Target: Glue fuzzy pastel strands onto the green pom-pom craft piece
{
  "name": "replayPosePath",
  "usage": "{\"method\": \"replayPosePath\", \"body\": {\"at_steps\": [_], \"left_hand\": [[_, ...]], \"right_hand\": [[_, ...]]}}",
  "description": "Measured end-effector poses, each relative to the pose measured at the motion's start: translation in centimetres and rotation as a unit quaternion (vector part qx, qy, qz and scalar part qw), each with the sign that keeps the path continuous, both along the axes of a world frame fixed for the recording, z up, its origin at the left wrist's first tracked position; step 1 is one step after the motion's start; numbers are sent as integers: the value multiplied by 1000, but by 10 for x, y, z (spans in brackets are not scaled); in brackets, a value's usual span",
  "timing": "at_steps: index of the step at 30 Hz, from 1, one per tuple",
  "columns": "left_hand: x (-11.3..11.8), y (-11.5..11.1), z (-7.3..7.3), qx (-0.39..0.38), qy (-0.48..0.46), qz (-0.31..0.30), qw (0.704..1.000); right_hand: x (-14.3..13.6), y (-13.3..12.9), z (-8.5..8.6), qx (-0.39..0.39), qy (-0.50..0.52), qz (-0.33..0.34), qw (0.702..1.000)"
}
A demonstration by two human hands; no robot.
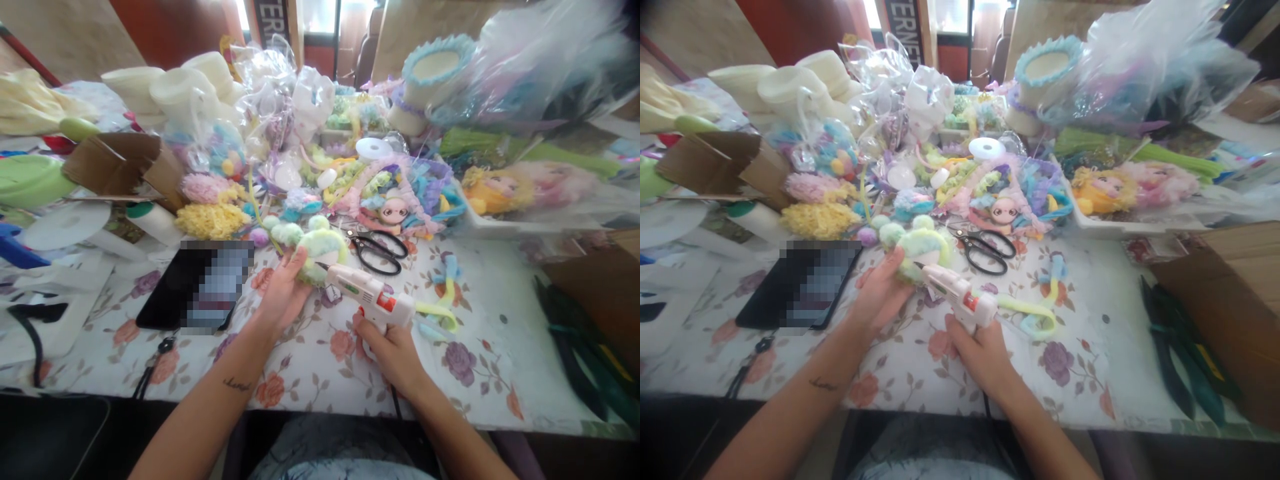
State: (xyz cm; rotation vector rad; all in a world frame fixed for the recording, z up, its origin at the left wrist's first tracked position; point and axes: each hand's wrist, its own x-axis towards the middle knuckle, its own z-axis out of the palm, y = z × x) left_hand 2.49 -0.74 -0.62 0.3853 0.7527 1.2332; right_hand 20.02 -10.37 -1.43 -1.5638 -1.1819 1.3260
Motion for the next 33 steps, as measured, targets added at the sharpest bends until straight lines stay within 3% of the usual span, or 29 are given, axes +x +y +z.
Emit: {"method": "replayPosePath", "body": {"at_steps": [5,10,24,33], "left_hand": [[-1,1,1,4,2,2,1000],[-1,1,1,-6,4,-2,1000],[-1,2,-3,5,-10,14,1000],[-4,2,-4,11,-6,1,1000]], "right_hand": [[2,0,1,2,1,-40,999],[-1,-1,-3,-5,-5,-3,1000],[4,6,14,-31,-31,-80,996],[1,5,13,-24,-19,-54,998]]}}
